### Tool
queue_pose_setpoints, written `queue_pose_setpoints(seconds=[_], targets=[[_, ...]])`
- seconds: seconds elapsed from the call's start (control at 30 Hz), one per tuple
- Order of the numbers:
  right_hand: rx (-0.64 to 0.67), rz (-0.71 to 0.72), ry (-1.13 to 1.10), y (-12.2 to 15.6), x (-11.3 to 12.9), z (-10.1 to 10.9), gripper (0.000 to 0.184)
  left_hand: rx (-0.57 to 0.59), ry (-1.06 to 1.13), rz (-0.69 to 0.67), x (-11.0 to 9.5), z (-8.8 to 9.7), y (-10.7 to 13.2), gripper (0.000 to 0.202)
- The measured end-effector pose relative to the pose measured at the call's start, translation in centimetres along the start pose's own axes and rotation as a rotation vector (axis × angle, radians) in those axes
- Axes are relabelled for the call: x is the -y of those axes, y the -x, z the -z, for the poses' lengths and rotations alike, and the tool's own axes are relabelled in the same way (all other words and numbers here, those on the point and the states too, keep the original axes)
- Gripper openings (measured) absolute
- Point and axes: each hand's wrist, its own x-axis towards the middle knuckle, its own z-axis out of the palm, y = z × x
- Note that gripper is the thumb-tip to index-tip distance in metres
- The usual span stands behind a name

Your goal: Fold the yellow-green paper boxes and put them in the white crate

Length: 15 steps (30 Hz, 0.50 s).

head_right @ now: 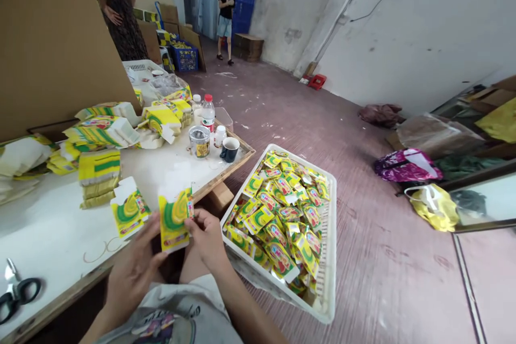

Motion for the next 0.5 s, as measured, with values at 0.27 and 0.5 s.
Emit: queue_pose_setpoints(seconds=[0.27, 0.5], targets=[[0.02, -0.082, -0.086, 3.1, -2.2, 0.3, 0.034, 0.135, 0.836, 0.792, 0.9, -0.7, -1.1, 0.059], [-0.062, -0.011, 0.254, 2.5, -1.9, 1.1, 0.038, 0.134, 0.637, 0.656, 1.2, -1.7, -1.2, 0.041]])
